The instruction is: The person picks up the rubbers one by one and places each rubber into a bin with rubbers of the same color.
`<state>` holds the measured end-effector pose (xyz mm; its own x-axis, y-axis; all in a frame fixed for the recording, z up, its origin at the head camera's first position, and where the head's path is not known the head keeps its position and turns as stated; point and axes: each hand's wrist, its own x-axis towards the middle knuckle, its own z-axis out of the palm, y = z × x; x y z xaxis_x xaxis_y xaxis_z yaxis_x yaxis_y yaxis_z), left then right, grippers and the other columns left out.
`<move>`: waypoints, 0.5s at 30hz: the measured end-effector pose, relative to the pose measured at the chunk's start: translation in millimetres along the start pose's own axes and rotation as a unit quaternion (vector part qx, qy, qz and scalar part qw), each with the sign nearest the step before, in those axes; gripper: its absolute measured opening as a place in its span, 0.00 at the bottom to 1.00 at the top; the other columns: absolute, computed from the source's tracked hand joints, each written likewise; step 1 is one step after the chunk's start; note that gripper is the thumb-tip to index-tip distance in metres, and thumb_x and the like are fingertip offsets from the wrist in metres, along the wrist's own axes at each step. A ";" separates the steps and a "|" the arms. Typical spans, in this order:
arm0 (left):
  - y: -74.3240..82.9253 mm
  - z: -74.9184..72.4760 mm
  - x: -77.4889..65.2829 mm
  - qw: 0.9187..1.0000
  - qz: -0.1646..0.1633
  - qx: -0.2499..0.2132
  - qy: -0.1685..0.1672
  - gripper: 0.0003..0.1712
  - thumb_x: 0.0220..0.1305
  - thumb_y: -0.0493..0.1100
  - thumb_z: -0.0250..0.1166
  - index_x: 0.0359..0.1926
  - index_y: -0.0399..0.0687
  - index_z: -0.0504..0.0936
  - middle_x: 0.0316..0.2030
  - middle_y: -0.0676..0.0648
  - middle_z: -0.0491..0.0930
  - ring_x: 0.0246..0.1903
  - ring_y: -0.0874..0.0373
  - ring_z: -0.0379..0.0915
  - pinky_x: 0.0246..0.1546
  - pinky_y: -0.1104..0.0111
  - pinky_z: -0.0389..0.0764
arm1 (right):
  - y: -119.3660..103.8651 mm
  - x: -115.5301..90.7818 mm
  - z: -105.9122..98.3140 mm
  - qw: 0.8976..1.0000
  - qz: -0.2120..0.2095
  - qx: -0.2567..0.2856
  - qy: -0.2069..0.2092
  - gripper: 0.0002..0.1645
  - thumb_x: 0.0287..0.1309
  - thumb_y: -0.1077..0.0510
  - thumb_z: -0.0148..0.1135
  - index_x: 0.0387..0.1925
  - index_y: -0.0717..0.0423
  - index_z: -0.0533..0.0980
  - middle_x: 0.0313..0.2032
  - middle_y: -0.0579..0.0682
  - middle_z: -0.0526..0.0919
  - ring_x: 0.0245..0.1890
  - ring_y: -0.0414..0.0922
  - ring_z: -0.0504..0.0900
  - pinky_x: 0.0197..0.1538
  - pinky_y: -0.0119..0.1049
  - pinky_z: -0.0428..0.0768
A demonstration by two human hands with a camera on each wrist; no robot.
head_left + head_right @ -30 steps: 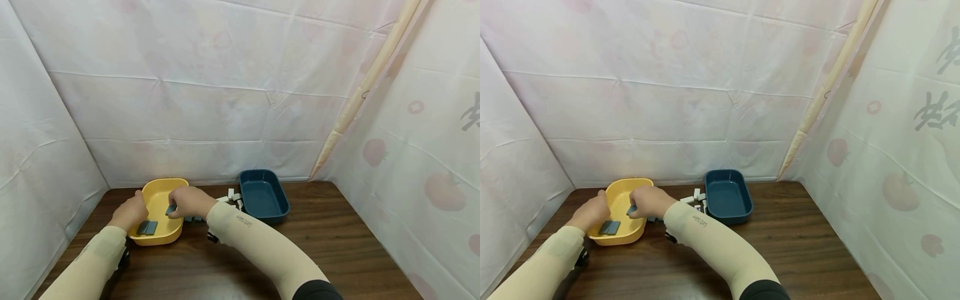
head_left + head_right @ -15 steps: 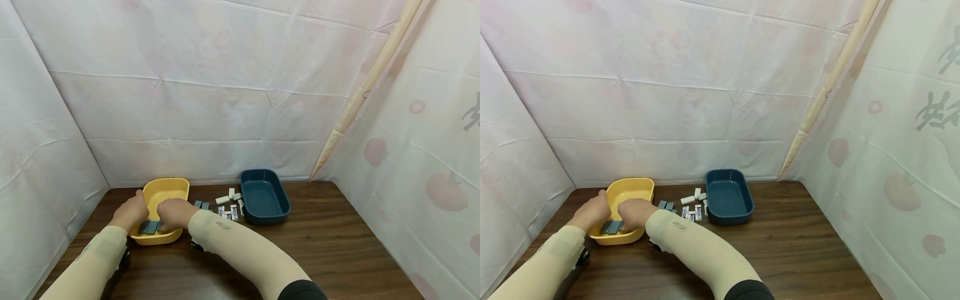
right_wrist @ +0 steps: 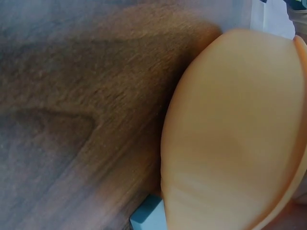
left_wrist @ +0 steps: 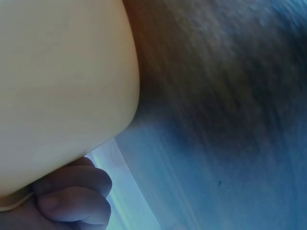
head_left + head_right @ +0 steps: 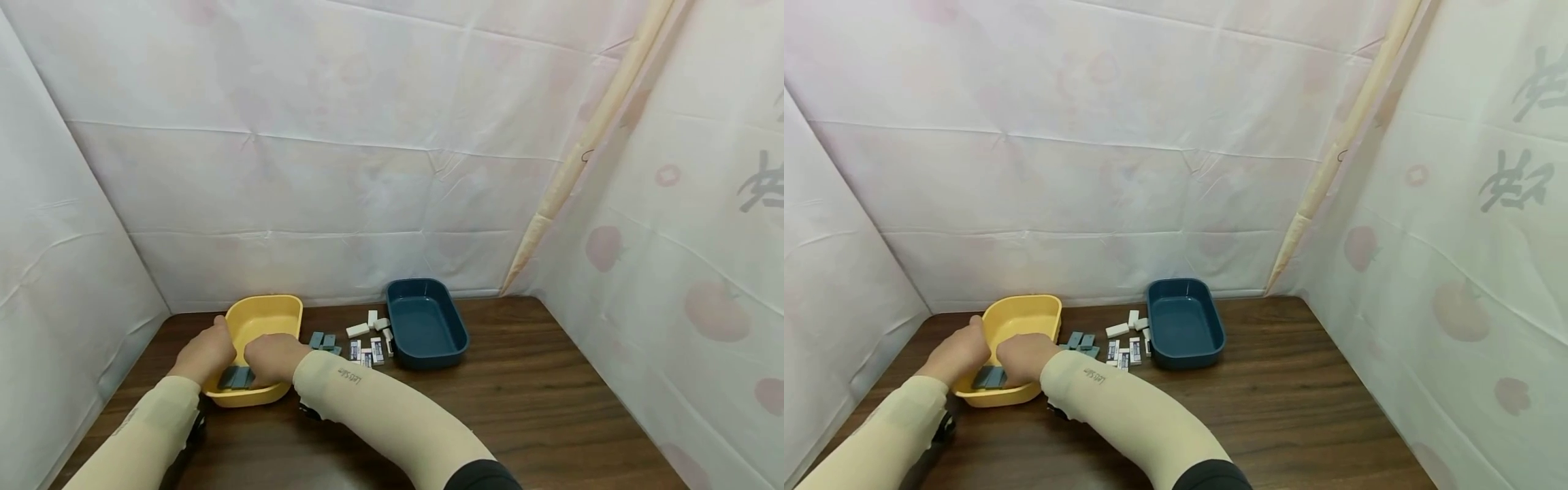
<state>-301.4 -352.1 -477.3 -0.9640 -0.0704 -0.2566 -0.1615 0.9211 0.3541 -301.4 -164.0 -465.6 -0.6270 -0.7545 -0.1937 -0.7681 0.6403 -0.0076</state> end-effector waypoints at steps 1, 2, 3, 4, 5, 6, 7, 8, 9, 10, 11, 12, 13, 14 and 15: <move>-0.4 -0.1 0.1 1.000 -0.001 -0.001 0.002 0.39 0.82 0.35 0.49 0.78 0.11 0.44 0.40 0.33 0.83 0.35 0.43 0.81 0.37 0.53 0.82 | -0.7 0.5 0.0 1.000 0.000 -0.001 0.001 0.23 0.74 0.37 0.76 0.27 0.38 0.78 0.20 0.37 0.69 0.18 0.34 0.68 0.27 0.30 0.69; -0.6 0.0 0.2 1.000 -0.002 -0.003 0.004 0.39 0.81 0.35 0.50 0.78 0.12 0.45 0.40 0.33 0.83 0.36 0.43 0.81 0.37 0.53 0.82 | -0.9 0.5 -0.1 1.000 0.001 0.000 0.004 0.23 0.74 0.37 0.76 0.26 0.38 0.77 0.20 0.37 0.69 0.18 0.34 0.68 0.27 0.30 0.69; -0.9 0.4 0.5 1.000 -0.002 -0.006 0.005 0.39 0.81 0.35 0.50 0.78 0.12 0.46 0.40 0.33 0.83 0.36 0.43 0.81 0.37 0.52 0.82 | -0.5 0.0 -0.4 1.000 0.000 0.001 0.007 0.24 0.74 0.37 0.76 0.26 0.39 0.77 0.19 0.37 0.69 0.18 0.35 0.68 0.26 0.30 0.68; -0.7 0.5 0.5 1.000 -0.002 -0.008 0.006 0.39 0.81 0.35 0.50 0.78 0.12 0.46 0.40 0.33 0.83 0.36 0.43 0.81 0.37 0.53 0.82 | 0.2 -0.9 -0.9 1.000 -0.002 0.002 0.009 0.25 0.74 0.37 0.76 0.25 0.39 0.76 0.19 0.37 0.68 0.18 0.35 0.67 0.26 0.30 0.68; -0.8 1.0 0.7 1.000 -0.002 -0.009 0.006 0.39 0.81 0.35 0.51 0.78 0.13 0.46 0.39 0.33 0.83 0.35 0.43 0.80 0.37 0.53 0.82 | 1.3 -2.2 -1.3 1.000 -0.004 0.003 0.012 0.26 0.74 0.37 0.76 0.24 0.39 0.74 0.18 0.37 0.67 0.17 0.34 0.66 0.26 0.29 0.67; -0.3 1.2 0.2 1.000 -0.002 -0.010 0.006 0.39 0.80 0.35 0.51 0.78 0.13 0.46 0.39 0.34 0.83 0.34 0.43 0.80 0.36 0.53 0.81 | 2.6 -3.8 -1.8 1.000 -0.007 0.006 0.015 0.28 0.74 0.37 0.77 0.23 0.40 0.73 0.18 0.37 0.66 0.17 0.35 0.64 0.26 0.30 0.66; -0.2 1.5 -0.2 1.000 0.000 -0.011 0.006 0.39 0.80 0.35 0.51 0.78 0.12 0.46 0.38 0.34 0.83 0.34 0.43 0.80 0.35 0.54 0.81 | 4.1 -5.9 -2.5 1.000 -0.012 0.009 0.020 0.29 0.74 0.37 0.77 0.22 0.40 0.71 0.17 0.38 0.64 0.17 0.35 0.61 0.26 0.30 0.65; -0.1 1.8 -0.8 1.000 0.001 -0.011 0.005 0.40 0.81 0.35 0.51 0.79 0.12 0.45 0.37 0.35 0.83 0.33 0.44 0.80 0.35 0.54 0.80 | 5.7 -8.2 -3.4 0.999 -0.017 0.012 0.024 0.31 0.74 0.38 0.77 0.21 0.41 0.70 0.17 0.38 0.63 0.16 0.35 0.59 0.25 0.30 0.63; -0.1 2.1 -1.6 1.000 0.003 -0.011 0.005 0.40 0.81 0.35 0.50 0.79 0.12 0.44 0.36 0.36 0.82 0.32 0.44 0.79 0.34 0.55 0.80 | 7.3 -10.5 -4.4 0.999 -0.022 0.016 0.029 0.31 0.73 0.38 0.77 0.21 0.41 0.69 0.16 0.38 0.62 0.16 0.35 0.58 0.25 0.30 0.62; 0.2 2.0 -2.2 1.000 0.004 -0.010 0.005 0.40 0.81 0.34 0.50 0.79 0.11 0.43 0.35 0.36 0.82 0.32 0.44 0.79 0.34 0.55 0.80 | 8.8 -12.9 -5.9 0.999 -0.027 0.020 0.035 0.32 0.74 0.38 0.77 0.21 0.41 0.69 0.16 0.38 0.61 0.16 0.36 0.57 0.24 0.30 0.62; 0.5 2.0 -3.0 1.000 0.004 -0.009 0.007 0.40 0.81 0.34 0.50 0.79 0.11 0.43 0.34 0.36 0.82 0.31 0.44 0.79 0.33 0.55 0.80 | 10.6 -15.5 -7.5 0.998 -0.031 0.024 0.040 0.32 0.74 0.39 0.77 0.20 0.41 0.68 0.16 0.38 0.60 0.16 0.36 0.55 0.24 0.30 0.60; 0.9 1.7 -3.6 1.000 0.004 -0.008 0.008 0.41 0.80 0.34 0.50 0.79 0.11 0.43 0.34 0.36 0.82 0.31 0.44 0.79 0.33 0.55 0.80 | 12.3 -17.9 -9.4 0.998 -0.035 0.027 0.047 0.32 0.75 0.40 0.76 0.20 0.41 0.68 0.16 0.38 0.60 0.16 0.36 0.54 0.24 0.30 0.59; 1.0 1.4 -3.8 1.000 0.003 -0.006 0.010 0.41 0.80 0.34 0.50 0.80 0.11 0.42 0.35 0.36 0.82 0.32 0.44 0.79 0.33 0.55 0.80 | 14.1 -20.3 -11.9 0.997 -0.039 0.028 0.054 0.31 0.75 0.41 0.75 0.20 0.41 0.68 0.16 0.38 0.59 0.16 0.36 0.53 0.24 0.30 0.58; 1.2 1.0 -4.0 1.000 0.002 -0.005 0.011 0.41 0.80 0.34 0.50 0.79 0.11 0.43 0.36 0.35 0.82 0.32 0.44 0.79 0.34 0.55 0.80 | 16.1 -22.6 -14.6 0.997 -0.040 0.029 0.061 0.30 0.76 0.41 0.75 0.21 0.41 0.68 0.16 0.38 0.60 0.16 0.36 0.53 0.24 0.30 0.58; 1.5 0.6 -4.2 1.000 0.000 -0.003 0.012 0.42 0.79 0.34 0.51 0.79 0.11 0.43 0.36 0.34 0.82 0.32 0.44 0.79 0.34 0.55 0.81 | 18.3 -25.0 -17.7 0.997 -0.039 0.030 0.067 0.29 0.76 0.42 0.74 0.21 0.41 0.69 0.17 0.38 0.60 0.16 0.36 0.54 0.24 0.30 0.58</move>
<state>-297.5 -350.1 -476.3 -0.9688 -0.0785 -0.2352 -0.1619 0.9188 0.3600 -302.0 -136.0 -443.5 -0.5797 -0.8128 -0.0574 -0.8092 0.5826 -0.0768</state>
